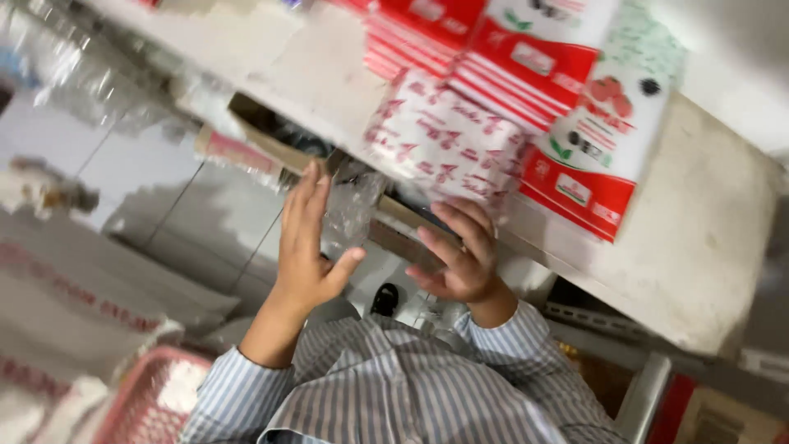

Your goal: The person repeatedly picks up packages of plastic bags from a shelf, inspects them, and places them into a pink basket.

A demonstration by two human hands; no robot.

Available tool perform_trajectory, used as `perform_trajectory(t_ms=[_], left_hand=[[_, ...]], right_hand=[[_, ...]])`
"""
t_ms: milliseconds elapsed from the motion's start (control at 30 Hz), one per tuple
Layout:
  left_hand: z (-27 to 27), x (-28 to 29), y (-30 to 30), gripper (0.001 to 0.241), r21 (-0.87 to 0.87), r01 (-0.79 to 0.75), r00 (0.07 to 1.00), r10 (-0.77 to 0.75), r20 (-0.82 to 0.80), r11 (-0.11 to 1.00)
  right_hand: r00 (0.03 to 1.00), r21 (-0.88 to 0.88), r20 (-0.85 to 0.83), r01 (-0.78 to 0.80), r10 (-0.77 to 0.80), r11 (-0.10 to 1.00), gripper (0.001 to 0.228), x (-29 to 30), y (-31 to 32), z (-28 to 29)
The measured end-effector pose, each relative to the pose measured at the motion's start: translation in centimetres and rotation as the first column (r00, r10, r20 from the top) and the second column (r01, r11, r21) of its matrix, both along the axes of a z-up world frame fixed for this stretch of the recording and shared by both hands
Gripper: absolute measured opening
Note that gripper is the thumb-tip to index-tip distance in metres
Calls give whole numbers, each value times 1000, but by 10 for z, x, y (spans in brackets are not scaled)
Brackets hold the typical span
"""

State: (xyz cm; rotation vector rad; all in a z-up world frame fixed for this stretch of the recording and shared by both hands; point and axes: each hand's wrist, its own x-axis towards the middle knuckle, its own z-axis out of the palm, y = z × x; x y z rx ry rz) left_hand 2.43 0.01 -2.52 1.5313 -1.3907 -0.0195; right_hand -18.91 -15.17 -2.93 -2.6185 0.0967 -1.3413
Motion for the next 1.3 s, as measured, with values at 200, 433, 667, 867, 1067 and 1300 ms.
perform_trajectory(t_ms=[200,433,667,867,1067,1300], left_hand=[[-29,-38,87,84,29,-188,978,190,-90,982],[-28,-56,192,79,33,-494,861,494,-123,869],[-34,-88,279,65,7,-607,781,599,-176,794],[-39,-105,400,45,91,-731,646,729,-227,676],[-51,-125,519,41,63,-940,289,877,-383,337],[-77,-154,533,40,143,-972,83,840,-535,187]], right_hand=[[917,338,56,-391,396,856,64,35,38,-31],[686,549,53,-627,725,553,70,80,112,-36],[461,734,31,-613,887,293,62,115,204,-43],[370,714,-265,-546,891,439,44,174,315,-97],[134,656,-648,-402,750,639,40,224,400,-237],[-378,530,-848,-637,373,560,33,207,454,-342]])
